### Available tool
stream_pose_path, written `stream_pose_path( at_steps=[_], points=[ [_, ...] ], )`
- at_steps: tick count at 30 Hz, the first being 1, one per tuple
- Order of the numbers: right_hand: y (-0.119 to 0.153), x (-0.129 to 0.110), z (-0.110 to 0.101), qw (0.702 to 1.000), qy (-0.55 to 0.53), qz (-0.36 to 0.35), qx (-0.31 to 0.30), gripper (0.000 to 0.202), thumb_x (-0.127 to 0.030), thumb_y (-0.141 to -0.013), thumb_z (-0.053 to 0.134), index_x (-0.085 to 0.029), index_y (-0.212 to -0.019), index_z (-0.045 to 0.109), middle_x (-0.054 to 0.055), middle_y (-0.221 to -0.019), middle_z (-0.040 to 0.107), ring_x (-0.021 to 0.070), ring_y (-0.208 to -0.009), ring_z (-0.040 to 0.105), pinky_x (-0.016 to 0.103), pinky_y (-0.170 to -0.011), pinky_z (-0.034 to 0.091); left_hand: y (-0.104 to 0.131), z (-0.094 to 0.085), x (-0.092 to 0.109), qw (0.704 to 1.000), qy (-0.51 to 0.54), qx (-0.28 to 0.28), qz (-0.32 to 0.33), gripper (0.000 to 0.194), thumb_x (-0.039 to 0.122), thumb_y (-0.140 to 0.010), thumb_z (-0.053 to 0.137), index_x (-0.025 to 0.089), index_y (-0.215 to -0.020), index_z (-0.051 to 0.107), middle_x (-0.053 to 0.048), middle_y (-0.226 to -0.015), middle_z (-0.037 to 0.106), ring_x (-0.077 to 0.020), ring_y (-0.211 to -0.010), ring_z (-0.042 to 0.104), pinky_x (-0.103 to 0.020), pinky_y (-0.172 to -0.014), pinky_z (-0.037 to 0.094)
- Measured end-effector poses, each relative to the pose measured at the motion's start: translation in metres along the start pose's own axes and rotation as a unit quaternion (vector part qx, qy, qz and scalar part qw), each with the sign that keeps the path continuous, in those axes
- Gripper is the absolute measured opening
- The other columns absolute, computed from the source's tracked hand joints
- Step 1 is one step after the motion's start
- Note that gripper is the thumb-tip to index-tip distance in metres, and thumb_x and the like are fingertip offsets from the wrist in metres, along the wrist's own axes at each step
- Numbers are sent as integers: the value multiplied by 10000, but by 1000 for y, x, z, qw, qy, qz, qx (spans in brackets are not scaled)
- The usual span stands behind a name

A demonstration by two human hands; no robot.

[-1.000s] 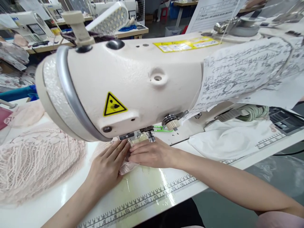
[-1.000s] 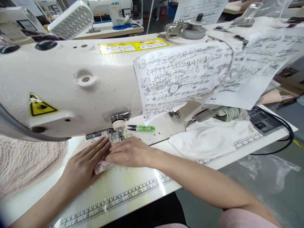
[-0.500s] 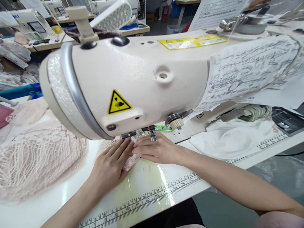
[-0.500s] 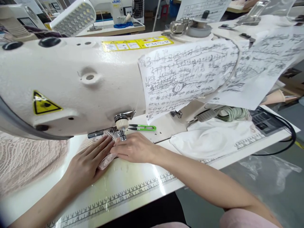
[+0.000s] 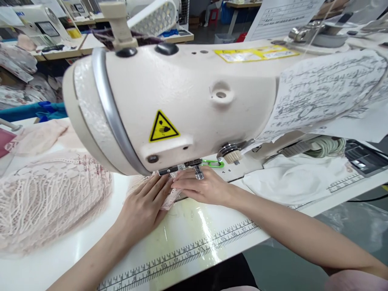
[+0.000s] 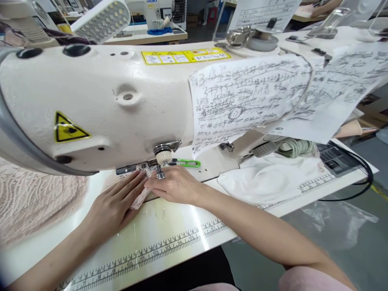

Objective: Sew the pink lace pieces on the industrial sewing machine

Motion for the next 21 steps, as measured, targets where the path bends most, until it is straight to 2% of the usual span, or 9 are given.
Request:
stream_pose_path(
  at_steps=[4, 6, 9, 11, 15, 21],
  points=[
    [-1, -3, 2, 1000, 2, 3, -15, 214, -242, -947, 508, -213, -1040, 698, 36, -991, 738, 126, -875, 687, 289, -785, 588, 0, -8, 5, 998, -12, 35, 54, 331, 191, -941, 451, 40, -1198, 593, -137, -1255, 647, -259, -1187, 603, -389, -976, 555],
    [-2, -7, 2, 1000, 7, -3, -13, 216, -238, -952, 499, -213, -1020, 702, 24, -1000, 739, 119, -883, 688, 280, -771, 585, 2, -11, 5, 998, -11, 45, 52, 291, 140, -934, 443, 54, -1155, 613, -125, -1224, 667, -245, -1162, 621, -369, -957, 567],
    [-5, -15, -1, 1000, 17, -13, 21, 207, -229, -953, 501, -197, -990, 703, 1, -999, 743, 112, -924, 687, 261, -740, 580, 4, -13, 4, 997, -7, 55, 44, 266, 136, -935, 444, 55, -1109, 627, -131, -1185, 686, -249, -1126, 642, -370, -923, 586],
    [-7, -20, -2, 999, 17, -27, 29, 205, -221, -954, 501, -184, -990, 699, -5, -997, 744, 113, -975, 680, 274, -807, 579, 6, -14, 2, 997, -6, 62, 37, 247, 143, -933, 456, 56, -1081, 634, -132, -1163, 696, -246, -1097, 658, -366, -906, 593],
    [-15, -27, 3, 999, 27, -42, -6, 221, -205, -961, 480, -178, -962, 699, -5, -1004, 745, 114, -1021, 666, 317, -995, 520, 6, -15, -2, 998, -7, 68, 16, 225, 162, -936, 450, 89, -1008, 650, -123, -1125, 713, -227, -1061, 677, -344, -898, 593],
    [-23, -30, 14, 997, 45, -35, -50, 189, -211, -946, 517, -181, -892, 695, 11, -981, 743, 128, -1043, 639, 293, -925, 530, 7, -15, -7, 997, -23, 75, -9, 216, 170, -925, 450, 108, -953, 655, -125, -1095, 722, -220, -1015, 695, -332, -884, 594]
  ],
)
Point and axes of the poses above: each hand's wrist, its own y-axis away from the middle knuckle, its own z-axis out of the palm, x = y × z, the point moved 5 cm from there along -y, towards the middle knuckle
